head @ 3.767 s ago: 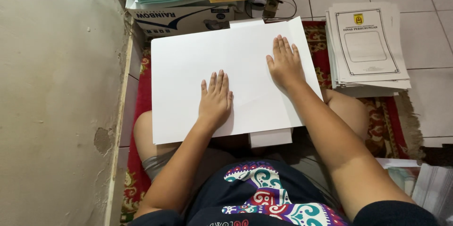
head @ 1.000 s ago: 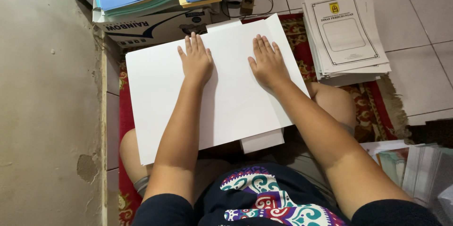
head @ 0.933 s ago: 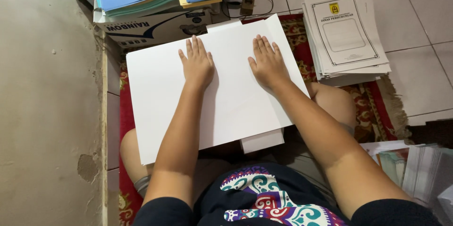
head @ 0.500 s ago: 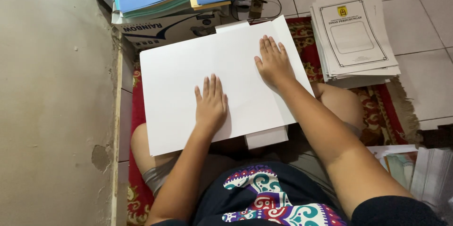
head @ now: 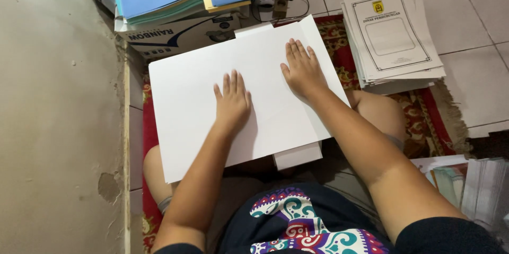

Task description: Inserting printed documents into paper folders and smoothing them flat

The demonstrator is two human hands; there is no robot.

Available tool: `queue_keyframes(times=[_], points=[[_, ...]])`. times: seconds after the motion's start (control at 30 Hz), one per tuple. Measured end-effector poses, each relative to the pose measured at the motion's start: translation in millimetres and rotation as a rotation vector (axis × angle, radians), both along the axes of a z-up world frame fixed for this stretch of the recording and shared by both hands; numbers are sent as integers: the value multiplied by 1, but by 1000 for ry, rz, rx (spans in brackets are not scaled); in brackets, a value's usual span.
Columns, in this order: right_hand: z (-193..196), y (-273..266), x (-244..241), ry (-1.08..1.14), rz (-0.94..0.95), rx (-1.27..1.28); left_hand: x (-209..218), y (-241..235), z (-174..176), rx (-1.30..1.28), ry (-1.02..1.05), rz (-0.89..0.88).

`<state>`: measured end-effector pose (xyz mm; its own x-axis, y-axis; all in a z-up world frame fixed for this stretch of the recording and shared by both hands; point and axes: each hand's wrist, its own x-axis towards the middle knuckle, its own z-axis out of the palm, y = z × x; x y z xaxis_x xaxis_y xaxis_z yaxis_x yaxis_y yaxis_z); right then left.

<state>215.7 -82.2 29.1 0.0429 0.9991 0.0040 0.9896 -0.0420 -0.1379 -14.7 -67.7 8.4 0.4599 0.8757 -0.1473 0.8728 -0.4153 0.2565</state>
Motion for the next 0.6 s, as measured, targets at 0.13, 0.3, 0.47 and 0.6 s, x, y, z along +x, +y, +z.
queue_keyframes(times=[0.13, 0.3, 0.47, 0.6], points=[[3, 1, -1, 17, -10, -7, 19, 63, -3, 55, -29, 19], [9, -2, -3, 7, -4, -3, 37, 124, -24, 98, -24, 137], [7, 2, -1, 34, -14, -28, 35, 103, -14, 124, -61, 141], [1, 4, 0, 48, -20, -31, 22, 67, -9, 134, -98, 86]])
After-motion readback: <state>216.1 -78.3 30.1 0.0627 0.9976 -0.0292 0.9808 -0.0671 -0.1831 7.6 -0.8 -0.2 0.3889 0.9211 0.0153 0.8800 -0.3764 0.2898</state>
